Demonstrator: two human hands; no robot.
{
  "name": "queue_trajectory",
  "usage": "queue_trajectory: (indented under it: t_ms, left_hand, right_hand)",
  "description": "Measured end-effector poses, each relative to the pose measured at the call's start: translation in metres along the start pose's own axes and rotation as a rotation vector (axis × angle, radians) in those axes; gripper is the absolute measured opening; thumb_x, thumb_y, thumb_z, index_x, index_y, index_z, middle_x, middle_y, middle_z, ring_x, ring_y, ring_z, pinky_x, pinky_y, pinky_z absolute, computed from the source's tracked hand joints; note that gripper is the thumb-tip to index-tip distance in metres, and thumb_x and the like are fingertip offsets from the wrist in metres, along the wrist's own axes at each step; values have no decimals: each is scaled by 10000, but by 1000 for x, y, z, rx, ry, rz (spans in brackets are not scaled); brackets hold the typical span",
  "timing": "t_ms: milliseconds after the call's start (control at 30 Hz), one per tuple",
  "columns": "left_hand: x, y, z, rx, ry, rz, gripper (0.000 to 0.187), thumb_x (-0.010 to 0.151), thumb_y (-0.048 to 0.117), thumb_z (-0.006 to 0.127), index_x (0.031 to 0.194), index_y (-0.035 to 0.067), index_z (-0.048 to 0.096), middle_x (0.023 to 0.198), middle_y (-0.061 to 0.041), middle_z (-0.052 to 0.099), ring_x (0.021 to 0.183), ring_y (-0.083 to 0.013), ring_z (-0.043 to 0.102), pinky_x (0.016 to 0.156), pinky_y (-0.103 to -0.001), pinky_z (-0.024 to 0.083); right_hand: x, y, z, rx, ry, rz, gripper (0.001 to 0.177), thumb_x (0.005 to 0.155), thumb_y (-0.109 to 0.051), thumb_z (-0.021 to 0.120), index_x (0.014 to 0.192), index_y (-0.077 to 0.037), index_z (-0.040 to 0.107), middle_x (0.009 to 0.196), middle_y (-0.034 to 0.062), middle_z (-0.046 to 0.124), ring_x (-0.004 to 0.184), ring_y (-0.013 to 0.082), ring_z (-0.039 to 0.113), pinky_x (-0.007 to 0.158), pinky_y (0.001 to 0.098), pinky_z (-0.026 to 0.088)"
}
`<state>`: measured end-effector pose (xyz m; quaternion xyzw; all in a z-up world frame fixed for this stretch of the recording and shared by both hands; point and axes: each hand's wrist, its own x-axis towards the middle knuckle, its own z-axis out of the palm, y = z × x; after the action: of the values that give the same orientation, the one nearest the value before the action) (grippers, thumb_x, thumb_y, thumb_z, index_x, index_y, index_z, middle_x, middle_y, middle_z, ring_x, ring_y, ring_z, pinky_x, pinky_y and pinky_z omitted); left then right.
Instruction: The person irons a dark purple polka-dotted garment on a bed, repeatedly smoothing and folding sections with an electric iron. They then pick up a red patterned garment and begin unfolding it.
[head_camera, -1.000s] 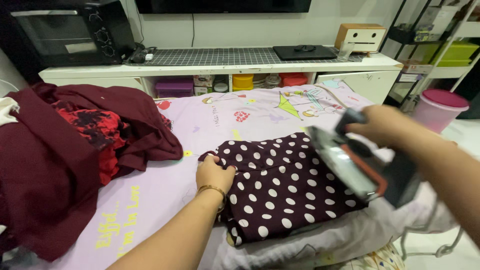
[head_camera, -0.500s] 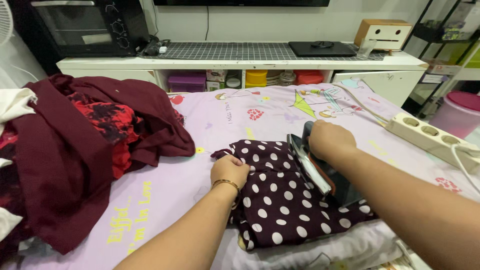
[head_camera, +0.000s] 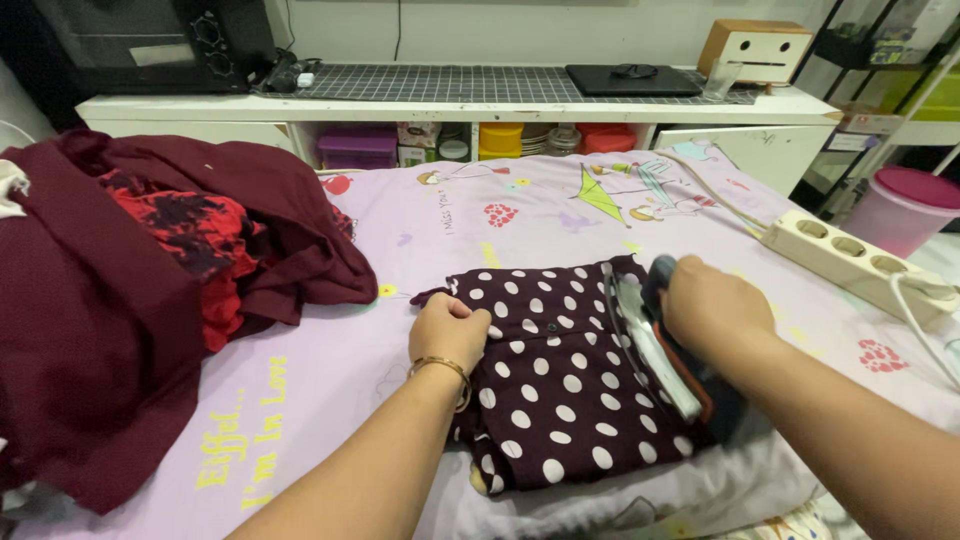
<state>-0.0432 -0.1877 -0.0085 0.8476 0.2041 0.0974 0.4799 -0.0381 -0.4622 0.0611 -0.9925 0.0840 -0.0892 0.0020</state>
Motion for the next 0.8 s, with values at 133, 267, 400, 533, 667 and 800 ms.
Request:
queue_trajectory:
  t_ms: [133, 267, 400, 533, 667, 800]
  left_hand:
    - [0, -4, 3, -149, -83, 3, 119, 786, 124, 717, 856, 80, 633, 777, -61, 755, 646, -173, 770, 671, -308, 602]
    - [2, -8, 1, -118, -122, 24, 106, 777, 56, 748, 835, 63, 660, 795, -51, 751, 684, -167, 776, 690, -310, 625]
    - [0, -19, -6, 3, -112, 109, 120, 771, 92, 787, 866, 91, 714, 819, -40, 757, 765, -176, 750, 744, -314, 603]
    - [-4, -23, -9, -33, -120, 122, 180, 760, 123, 801, 916, 94, 715, 877, -42, 764, 810, -173, 754, 772, -304, 603]
    - [-15, -27, -22, -74, -11, 190, 187, 774, 189, 783, 914, 95, 704, 887, -54, 774, 826, -193, 754, 788, -323, 587]
    - [-24, -50, -53, 14, 149, 276, 164, 775, 188, 756, 896, 95, 696, 866, -67, 748, 852, -270, 711, 769, -399, 556]
  right_hand:
    - [50, -6, 18, 49, -10, 13, 382, 955, -341, 639, 1130, -4, 682, 1055, 243, 749, 994, 413, 736, 870, 492, 572]
    - [79, -4, 12, 17, -108, -9, 381, 919, -350, 680, 1098, -17, 727, 1073, 223, 746, 991, 387, 728, 864, 478, 573]
    - [84, 3, -17, 53, -353, -12, 565, 911, -453, 712, 986, 105, 754, 941, 255, 797, 746, 362, 812, 703, 456, 664]
    - [61, -13, -46, 92, -279, -138, 605, 926, -526, 642, 963, 64, 770, 824, 263, 805, 658, 333, 783, 685, 447, 609]
    - [0, -76, -50, 120, -120, -342, 494, 921, -469, 628, 983, 4, 757, 899, 248, 744, 806, 391, 713, 791, 490, 562]
    - [-59, -121, -37, 100, -262, -269, 474, 971, -448, 565, 1064, 1, 683, 951, 229, 767, 886, 391, 761, 822, 501, 591]
